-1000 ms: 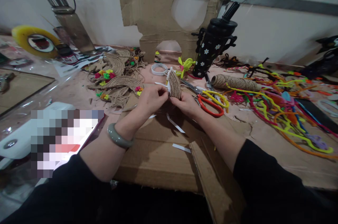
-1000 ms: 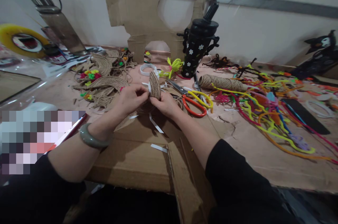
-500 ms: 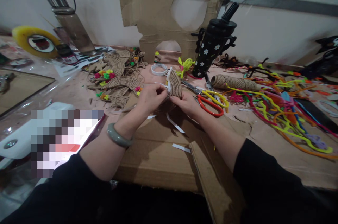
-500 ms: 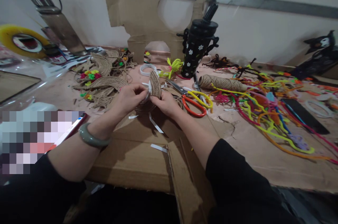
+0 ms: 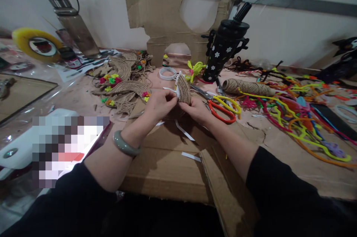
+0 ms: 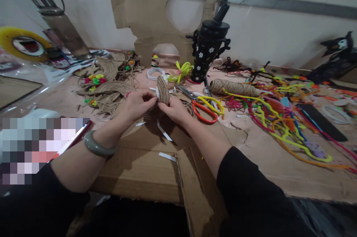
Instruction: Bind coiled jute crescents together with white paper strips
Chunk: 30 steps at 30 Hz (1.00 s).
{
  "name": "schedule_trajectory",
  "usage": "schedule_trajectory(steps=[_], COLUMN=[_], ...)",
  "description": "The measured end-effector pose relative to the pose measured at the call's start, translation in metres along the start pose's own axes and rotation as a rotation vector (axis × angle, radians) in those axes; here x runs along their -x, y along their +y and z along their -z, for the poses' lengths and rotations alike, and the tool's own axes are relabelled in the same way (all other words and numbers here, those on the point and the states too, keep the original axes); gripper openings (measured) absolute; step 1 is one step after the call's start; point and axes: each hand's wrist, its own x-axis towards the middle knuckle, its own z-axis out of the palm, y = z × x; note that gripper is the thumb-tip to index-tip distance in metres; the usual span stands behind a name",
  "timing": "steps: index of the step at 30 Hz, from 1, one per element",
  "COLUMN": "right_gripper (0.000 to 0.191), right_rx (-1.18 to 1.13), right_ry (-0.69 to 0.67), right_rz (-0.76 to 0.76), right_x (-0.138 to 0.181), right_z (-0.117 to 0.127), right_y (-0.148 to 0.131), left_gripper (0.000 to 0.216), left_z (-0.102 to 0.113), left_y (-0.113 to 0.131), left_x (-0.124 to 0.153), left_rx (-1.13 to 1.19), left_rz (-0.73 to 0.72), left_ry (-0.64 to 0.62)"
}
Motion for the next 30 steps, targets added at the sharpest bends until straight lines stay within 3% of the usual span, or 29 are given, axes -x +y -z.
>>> schedule_trajectory(steps=[20, 30], right_gripper=[0.019, 0.020], right_rx=[-0.096, 0.001], right_ry=[-0.017, -0.006], right_rz=[-0.042, -0.008], right_x=[0.0005, 0.0014], right_z=[0.0000, 0.0008], right_y=[-0.0067, -0.0064], left_gripper=[0.012, 0.009], left_z=[0.0030, -0.0009], left_y=[0.0017, -0.0080], left_x=[-0.0013, -0.0070], left_rx=[0.083, 0.370], left_rz=[0.016, 0.142], left_ry=[-0.019, -0.093])
